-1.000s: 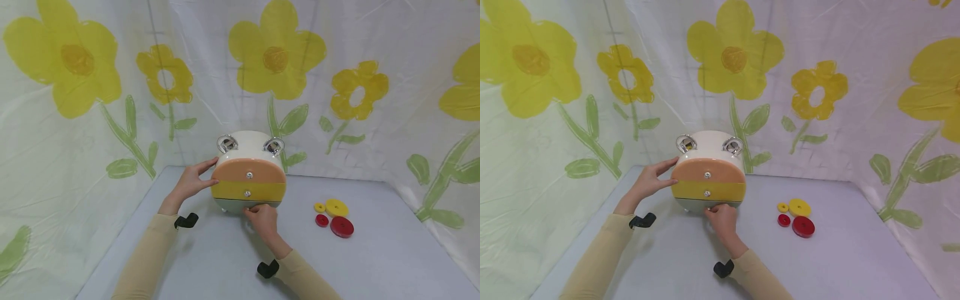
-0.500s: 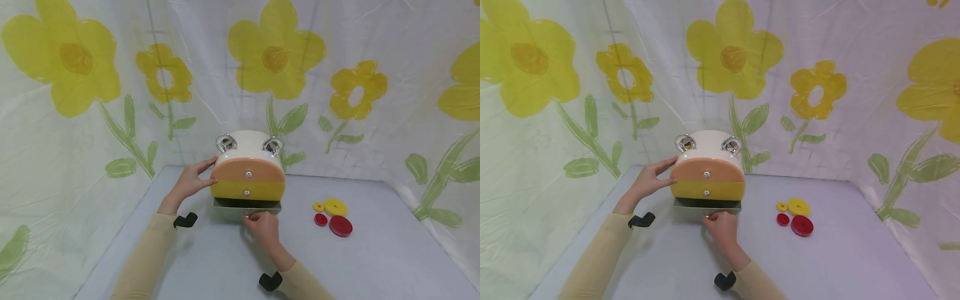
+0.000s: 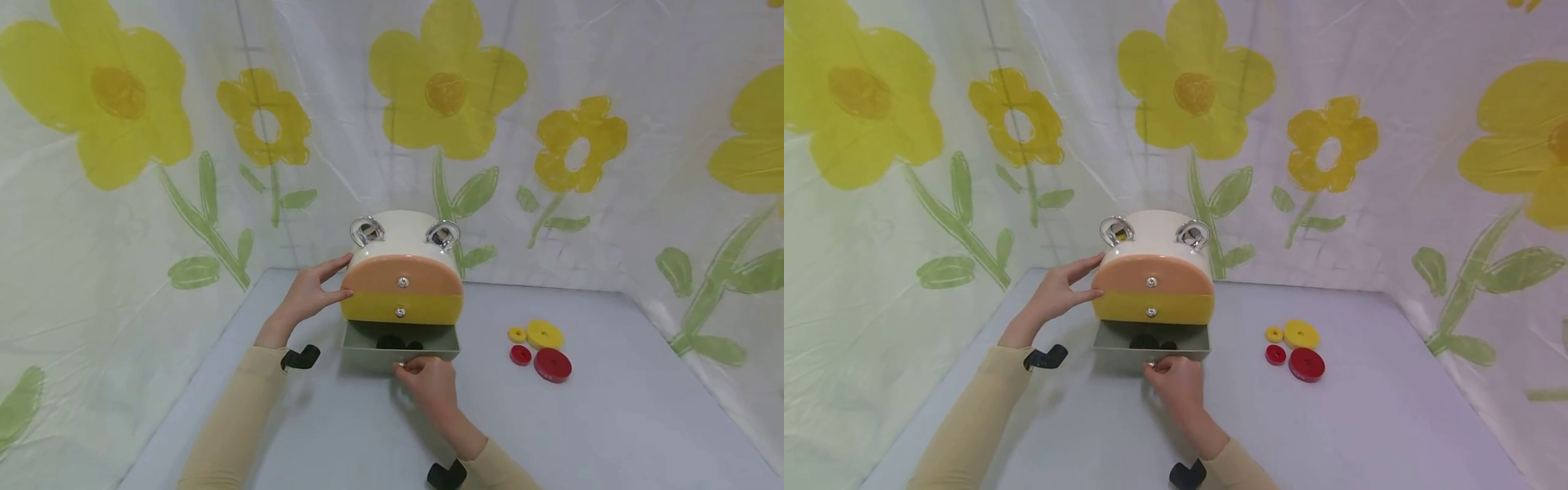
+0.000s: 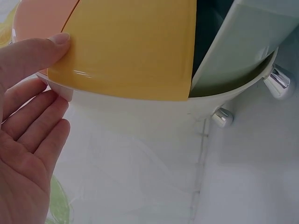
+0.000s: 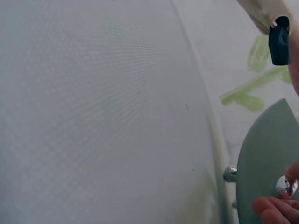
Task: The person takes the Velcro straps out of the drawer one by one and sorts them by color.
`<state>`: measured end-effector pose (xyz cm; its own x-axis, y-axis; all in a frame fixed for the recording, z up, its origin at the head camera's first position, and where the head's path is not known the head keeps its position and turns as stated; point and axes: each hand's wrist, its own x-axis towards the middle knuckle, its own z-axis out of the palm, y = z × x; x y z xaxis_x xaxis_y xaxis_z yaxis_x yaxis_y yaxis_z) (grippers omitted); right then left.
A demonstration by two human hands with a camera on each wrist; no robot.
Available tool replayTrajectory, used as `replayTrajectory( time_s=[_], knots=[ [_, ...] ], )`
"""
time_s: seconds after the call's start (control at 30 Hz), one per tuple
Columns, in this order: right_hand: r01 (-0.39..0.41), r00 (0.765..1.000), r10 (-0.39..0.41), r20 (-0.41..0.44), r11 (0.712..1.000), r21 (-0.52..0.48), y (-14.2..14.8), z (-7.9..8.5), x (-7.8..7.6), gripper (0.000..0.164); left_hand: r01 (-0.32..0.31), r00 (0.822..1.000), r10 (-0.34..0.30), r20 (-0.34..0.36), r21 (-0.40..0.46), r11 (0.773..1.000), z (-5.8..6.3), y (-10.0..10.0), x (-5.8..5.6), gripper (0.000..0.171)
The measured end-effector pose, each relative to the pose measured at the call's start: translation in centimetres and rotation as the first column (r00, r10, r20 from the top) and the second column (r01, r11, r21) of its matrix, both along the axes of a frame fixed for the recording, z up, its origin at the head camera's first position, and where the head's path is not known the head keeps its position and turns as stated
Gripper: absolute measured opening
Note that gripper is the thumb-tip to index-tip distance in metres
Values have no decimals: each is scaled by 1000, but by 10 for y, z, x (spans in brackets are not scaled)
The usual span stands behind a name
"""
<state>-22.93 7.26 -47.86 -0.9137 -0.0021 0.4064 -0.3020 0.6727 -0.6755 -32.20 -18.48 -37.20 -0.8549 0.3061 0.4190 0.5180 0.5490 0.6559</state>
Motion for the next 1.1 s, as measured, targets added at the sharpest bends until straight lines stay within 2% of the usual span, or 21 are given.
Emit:
replayTrajectory(
  time_s=[0.4,0.57,0.8,1.1],
  knots=[
    [-13,1000,13,11,1000,-1,3,1,10,18,-14,1000,14,14,-6,1000,0,0,-2,69],
    [-27,999,27,-30,1000,6,3,-1,14,18,-8,1000,8,10,1,1000,0,0,-1,69],
    [-51,999,51,-15,999,-3,3,0,20,20,-4,1000,4,2,0,1000,0,-1,0,69],
    [-72,996,73,-52,997,19,5,-1,24,20,-11,1000,10,13,3,1000,1,0,1,70]
  ],
)
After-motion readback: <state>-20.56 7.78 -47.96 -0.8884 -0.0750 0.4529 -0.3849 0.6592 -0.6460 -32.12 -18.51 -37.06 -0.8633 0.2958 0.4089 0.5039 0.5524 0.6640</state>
